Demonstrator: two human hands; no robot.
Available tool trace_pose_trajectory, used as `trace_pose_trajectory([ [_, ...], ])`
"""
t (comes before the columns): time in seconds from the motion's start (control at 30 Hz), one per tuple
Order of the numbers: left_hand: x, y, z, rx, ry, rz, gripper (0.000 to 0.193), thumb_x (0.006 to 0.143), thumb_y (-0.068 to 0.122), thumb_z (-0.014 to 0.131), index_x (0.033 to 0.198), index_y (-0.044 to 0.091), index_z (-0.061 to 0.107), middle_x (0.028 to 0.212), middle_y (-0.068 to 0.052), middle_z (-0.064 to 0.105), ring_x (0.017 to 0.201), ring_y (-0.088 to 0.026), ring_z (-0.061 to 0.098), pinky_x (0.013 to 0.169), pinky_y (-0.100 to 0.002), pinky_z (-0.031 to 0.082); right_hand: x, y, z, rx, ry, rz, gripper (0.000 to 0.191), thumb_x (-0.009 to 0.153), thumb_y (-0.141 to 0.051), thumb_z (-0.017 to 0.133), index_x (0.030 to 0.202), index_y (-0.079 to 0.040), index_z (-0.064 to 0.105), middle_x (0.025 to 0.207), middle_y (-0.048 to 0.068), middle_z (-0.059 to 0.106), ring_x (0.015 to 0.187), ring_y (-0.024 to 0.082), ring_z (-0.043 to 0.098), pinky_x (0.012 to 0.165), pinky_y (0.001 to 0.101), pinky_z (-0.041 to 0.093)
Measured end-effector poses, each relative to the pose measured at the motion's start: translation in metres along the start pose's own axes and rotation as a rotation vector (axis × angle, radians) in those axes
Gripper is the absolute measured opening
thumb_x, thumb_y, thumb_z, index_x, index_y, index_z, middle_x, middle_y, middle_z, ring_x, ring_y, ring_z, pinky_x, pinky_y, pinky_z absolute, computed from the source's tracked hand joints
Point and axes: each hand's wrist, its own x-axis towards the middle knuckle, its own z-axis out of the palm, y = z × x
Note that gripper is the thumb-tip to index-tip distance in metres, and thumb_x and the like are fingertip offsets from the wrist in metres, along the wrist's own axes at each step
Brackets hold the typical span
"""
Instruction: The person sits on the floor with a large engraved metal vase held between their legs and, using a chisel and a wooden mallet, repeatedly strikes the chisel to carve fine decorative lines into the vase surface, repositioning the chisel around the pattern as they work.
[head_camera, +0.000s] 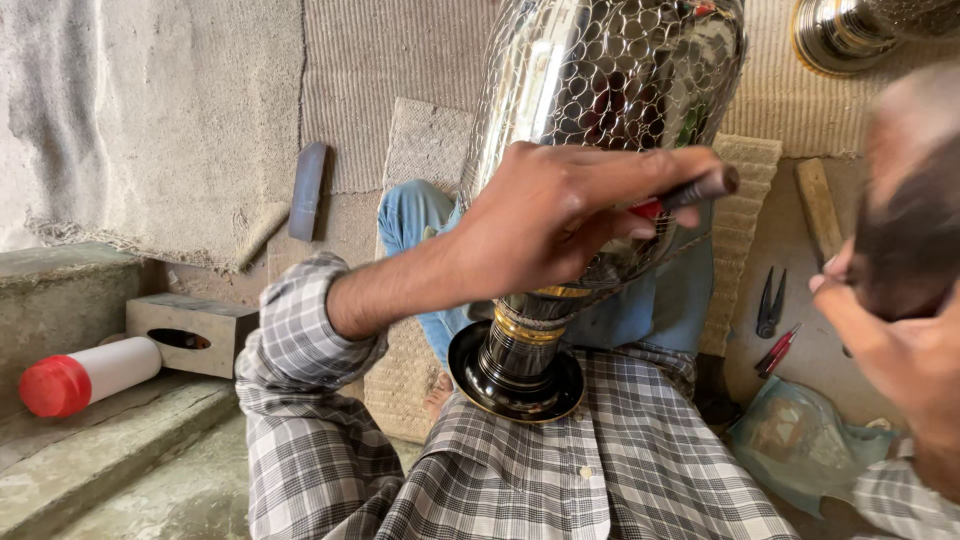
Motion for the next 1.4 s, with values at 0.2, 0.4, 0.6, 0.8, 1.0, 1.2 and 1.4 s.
trace_pose_trajectory([
  [0.2,-0.022,0.010,0.014,0.022,0.295,-0.100,0.056,0.108,0.005,0.072,0.152,0.024,0.043,0.126,0.006,0.074,0.110,-0.013,0.079,0.086,-0.025,0.070,0.070,-0.004,-0.012,-0.260,-0.226,-0.062,0.033,0.094,0.013,0.075,0.119,0.006,0.055,0.108,0.021,0.065,0.096,0.026,0.068,0.086,0.0360,0.057],
  [0.4,-0.033,0.020,0.025,-0.179,0.462,-0.226,0.050,0.108,-0.004,0.069,0.152,0.010,0.048,0.124,-0.006,0.076,0.092,-0.007,0.081,0.074,-0.021,0.070,0.153,-0.021,0.023,-0.387,-0.347,-0.165,0.031,0.095,0.013,0.075,0.118,0.006,0.056,0.107,0.019,0.064,0.095,0.024,0.067,0.084,0.0348,0.056],
  [0.6,-0.035,0.031,0.031,-0.233,0.597,-0.252,0.040,0.109,-0.005,0.070,0.141,0.002,0.048,0.120,-0.009,0.074,0.093,-0.009,0.078,0.079,-0.021,0.069,0.187,-0.032,0.045,-0.413,-0.391,-0.183,0.029,0.096,0.013,0.074,0.116,0.005,0.056,0.105,0.017,0.064,0.093,0.023,0.066,0.083,0.0337,0.055],
  [0.8,-0.033,0.034,0.030,-0.231,0.593,-0.287,0.040,0.107,-0.005,0.072,0.139,0.002,0.049,0.116,-0.009,0.075,0.088,-0.007,0.077,0.077,-0.020,0.067,0.185,-0.036,0.043,-0.418,-0.397,-0.175,0.026,0.097,0.012,0.074,0.114,0.005,0.056,0.103,0.016,0.064,0.091,0.021,0.066,0.082,0.0325,0.054],
  [1.0,-0.027,0.026,0.019,-0.125,0.426,-0.233,0.043,0.106,0.001,0.073,0.143,0.009,0.054,0.123,-0.004,0.076,0.103,-0.009,0.080,0.083,-0.021,0.071,0.172,-0.029,0.026,-0.397,-0.375,-0.146,0.025,0.098,0.012,0.074,0.112,0.005,0.056,0.102,0.014,0.063,0.089,0.020,0.065,0.080,0.0314,0.053],
  [1.2,-0.028,0.020,0.013,-0.110,0.351,-0.166,0.042,0.107,0.004,0.075,0.143,0.014,0.054,0.124,0.000,0.075,0.113,-0.012,0.079,0.089,-0.022,0.071,0.143,-0.031,0.017,-0.378,-0.340,-0.120,0.023,0.099,0.012,0.074,0.111,0.004,0.056,0.100,0.012,0.063,0.087,0.018,0.064,0.079,0.0302,0.052],
  [1.4,-0.022,0.007,0.015,0.055,0.287,-0.062,0.057,0.103,0.012,0.079,0.152,0.019,0.050,0.129,-0.001,0.073,0.114,-0.015,0.076,0.095,-0.029,0.068,0.116,-0.020,0.014,-0.344,-0.297,-0.070,0.021,0.100,0.011,0.074,0.109,0.004,0.056,0.099,0.011,0.063,0.086,0.017,0.063,0.077,0.0291,0.051],
])
